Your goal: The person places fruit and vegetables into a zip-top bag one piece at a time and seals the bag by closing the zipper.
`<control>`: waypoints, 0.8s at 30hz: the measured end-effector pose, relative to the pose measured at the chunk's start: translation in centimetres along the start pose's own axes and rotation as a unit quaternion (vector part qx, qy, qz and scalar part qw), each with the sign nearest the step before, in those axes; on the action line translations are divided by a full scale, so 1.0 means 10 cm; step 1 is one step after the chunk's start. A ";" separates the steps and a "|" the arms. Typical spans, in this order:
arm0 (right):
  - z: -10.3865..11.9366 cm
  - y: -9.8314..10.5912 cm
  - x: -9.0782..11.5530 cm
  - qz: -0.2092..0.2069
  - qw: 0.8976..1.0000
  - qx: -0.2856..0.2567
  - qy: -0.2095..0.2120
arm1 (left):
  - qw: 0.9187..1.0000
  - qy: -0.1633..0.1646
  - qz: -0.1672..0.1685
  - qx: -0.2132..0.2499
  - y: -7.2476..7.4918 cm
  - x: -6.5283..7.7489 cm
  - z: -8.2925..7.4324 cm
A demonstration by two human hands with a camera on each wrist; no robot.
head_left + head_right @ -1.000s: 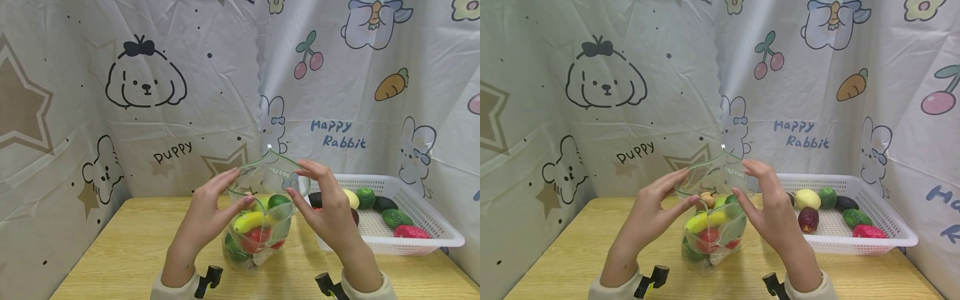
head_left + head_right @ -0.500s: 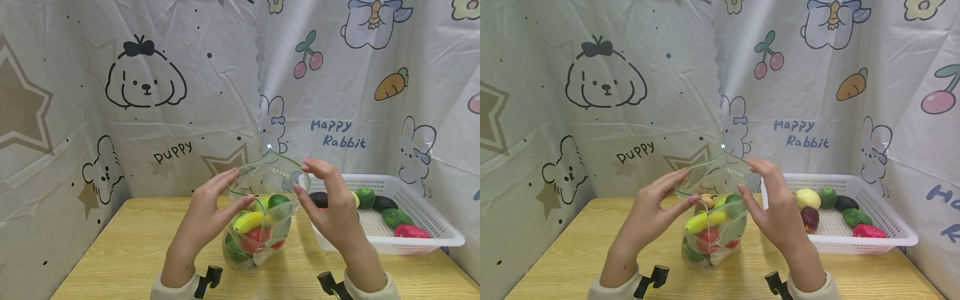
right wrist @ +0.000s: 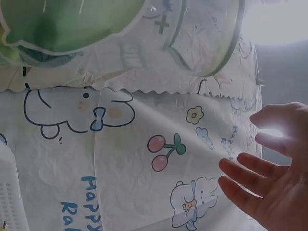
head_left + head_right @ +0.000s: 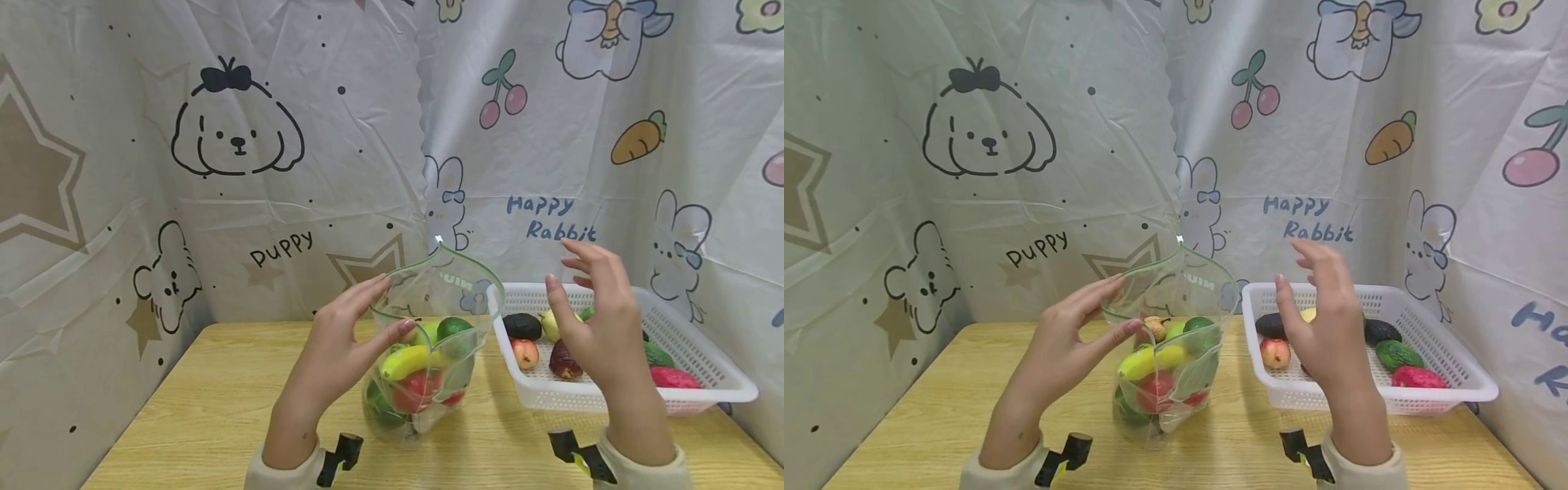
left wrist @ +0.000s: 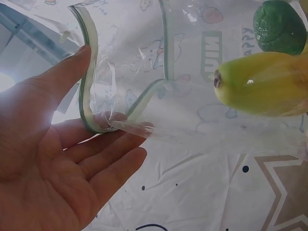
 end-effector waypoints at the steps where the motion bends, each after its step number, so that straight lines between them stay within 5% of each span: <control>1: -0.04 0.00 0.00 0.007 1.000 0.002 -0.008 | 1.000 0.000 0.000 0.000 0.00 0.00 0.00; 12: -0.47 -0.09 0.09 0.121 0.987 0.042 -0.096 | 1.000 -0.001 -0.001 0.000 0.00 0.00 0.00; 24: -1.00 -0.40 0.37 0.279 0.940 0.090 -0.177 | 1.000 0.001 0.002 0.000 -0.02 0.00 0.01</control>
Point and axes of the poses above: each hand's wrist, its own x-axis away from the middle knuckle, its own y-axis out of the back of the hand, z = x × y, the point moved 8 cm from there along -x, towards the middle knuckle, and after that the axes turned 2 degrees about z, right-handed, at the moved point
